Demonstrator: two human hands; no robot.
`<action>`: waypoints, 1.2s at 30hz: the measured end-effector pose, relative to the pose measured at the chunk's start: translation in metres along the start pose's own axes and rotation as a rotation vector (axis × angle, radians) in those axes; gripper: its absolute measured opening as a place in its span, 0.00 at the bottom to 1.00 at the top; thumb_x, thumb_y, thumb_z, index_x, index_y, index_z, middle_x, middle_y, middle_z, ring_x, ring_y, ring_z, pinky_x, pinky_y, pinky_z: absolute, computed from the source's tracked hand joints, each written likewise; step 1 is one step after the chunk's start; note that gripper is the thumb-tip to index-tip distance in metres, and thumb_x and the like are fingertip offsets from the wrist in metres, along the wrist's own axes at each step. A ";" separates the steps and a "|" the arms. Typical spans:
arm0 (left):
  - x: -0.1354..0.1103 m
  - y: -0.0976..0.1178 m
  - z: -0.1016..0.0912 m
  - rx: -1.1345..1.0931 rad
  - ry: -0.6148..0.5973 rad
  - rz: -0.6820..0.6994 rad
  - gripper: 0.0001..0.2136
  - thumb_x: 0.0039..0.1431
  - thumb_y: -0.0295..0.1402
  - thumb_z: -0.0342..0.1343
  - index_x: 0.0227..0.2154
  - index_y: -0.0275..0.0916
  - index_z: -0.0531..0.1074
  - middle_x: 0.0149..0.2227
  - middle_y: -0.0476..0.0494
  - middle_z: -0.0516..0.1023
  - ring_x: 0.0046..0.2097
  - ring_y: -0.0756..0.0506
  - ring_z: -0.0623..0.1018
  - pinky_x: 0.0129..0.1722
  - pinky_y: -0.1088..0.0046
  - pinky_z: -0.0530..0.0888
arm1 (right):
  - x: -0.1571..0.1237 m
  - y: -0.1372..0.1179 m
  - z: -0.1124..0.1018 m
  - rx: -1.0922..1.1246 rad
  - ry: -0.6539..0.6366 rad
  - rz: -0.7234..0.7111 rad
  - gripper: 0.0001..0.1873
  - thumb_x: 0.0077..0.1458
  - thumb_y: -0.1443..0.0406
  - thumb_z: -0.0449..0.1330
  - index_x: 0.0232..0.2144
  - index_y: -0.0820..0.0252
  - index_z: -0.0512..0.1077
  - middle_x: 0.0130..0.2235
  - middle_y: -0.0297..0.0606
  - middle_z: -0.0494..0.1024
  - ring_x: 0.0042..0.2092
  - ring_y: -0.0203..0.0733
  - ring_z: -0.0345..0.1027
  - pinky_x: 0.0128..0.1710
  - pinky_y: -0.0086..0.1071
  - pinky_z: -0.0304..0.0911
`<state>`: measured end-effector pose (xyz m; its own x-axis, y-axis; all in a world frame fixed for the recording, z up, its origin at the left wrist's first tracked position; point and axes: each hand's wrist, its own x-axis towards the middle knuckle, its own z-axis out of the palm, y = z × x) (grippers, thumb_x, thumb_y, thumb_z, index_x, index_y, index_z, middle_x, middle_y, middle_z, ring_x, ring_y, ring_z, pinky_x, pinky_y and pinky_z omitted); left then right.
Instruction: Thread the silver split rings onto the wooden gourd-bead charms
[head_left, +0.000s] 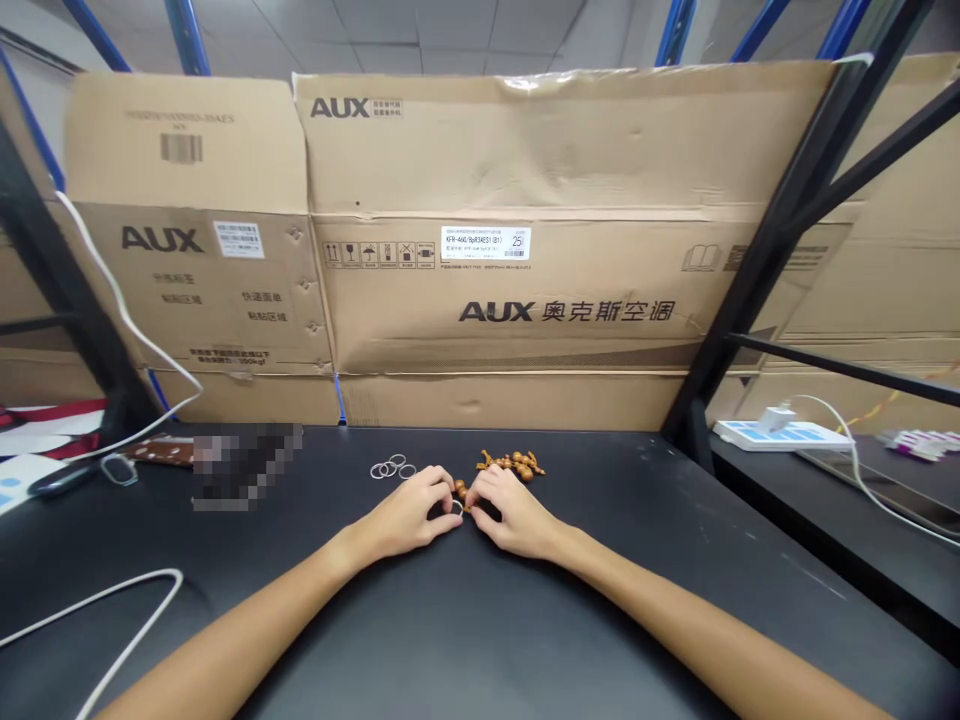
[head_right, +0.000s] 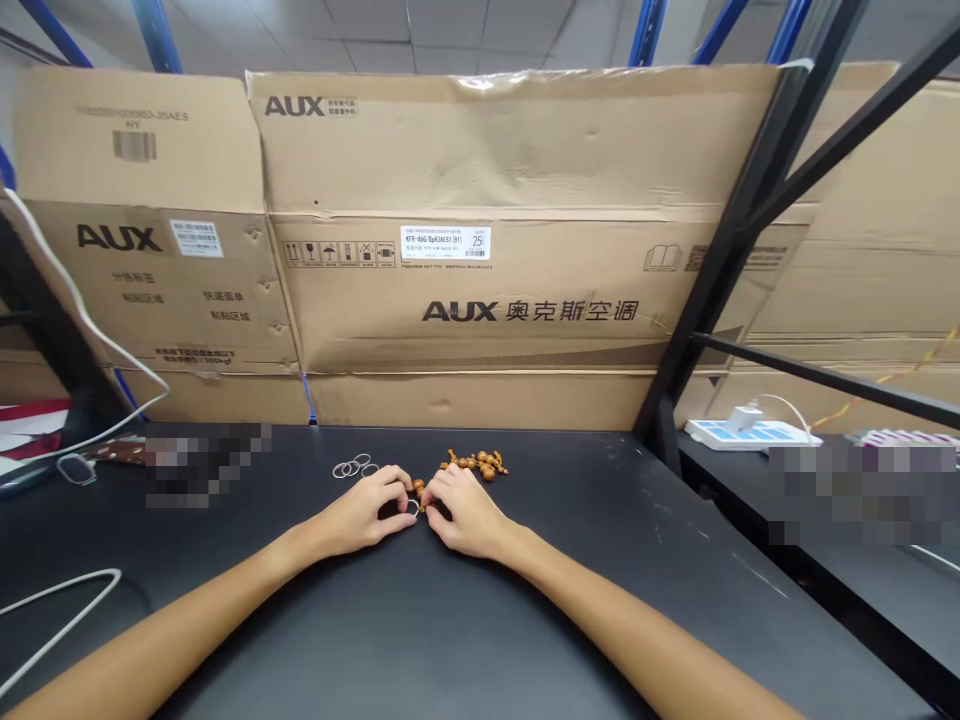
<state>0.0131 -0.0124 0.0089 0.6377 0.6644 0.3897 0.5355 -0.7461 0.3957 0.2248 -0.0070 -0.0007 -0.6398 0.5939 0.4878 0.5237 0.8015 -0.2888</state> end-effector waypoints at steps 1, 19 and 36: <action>0.000 0.000 0.000 0.017 -0.006 0.007 0.05 0.59 0.34 0.54 0.30 0.39 0.68 0.39 0.45 0.70 0.41 0.46 0.72 0.44 0.69 0.70 | 0.000 0.000 0.001 0.014 -0.003 0.001 0.05 0.55 0.70 0.53 0.30 0.58 0.67 0.33 0.37 0.71 0.38 0.42 0.61 0.41 0.37 0.59; 0.001 -0.001 -0.001 0.076 -0.041 0.021 0.06 0.62 0.33 0.50 0.29 0.39 0.65 0.34 0.47 0.70 0.37 0.46 0.69 0.39 0.69 0.67 | 0.000 0.006 0.006 0.035 0.010 0.029 0.02 0.57 0.66 0.56 0.33 0.57 0.69 0.32 0.37 0.71 0.38 0.42 0.62 0.42 0.37 0.60; 0.006 0.000 0.008 -0.135 0.063 -0.047 0.10 0.66 0.30 0.40 0.30 0.39 0.63 0.34 0.46 0.68 0.36 0.48 0.69 0.40 0.71 0.68 | 0.000 0.005 0.007 0.007 0.015 -0.031 0.02 0.57 0.68 0.55 0.33 0.58 0.69 0.35 0.38 0.68 0.39 0.42 0.60 0.43 0.38 0.59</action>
<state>0.0216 -0.0089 0.0043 0.5754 0.7029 0.4181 0.4819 -0.7044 0.5211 0.2237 -0.0023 -0.0076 -0.6475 0.5676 0.5085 0.4997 0.8200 -0.2791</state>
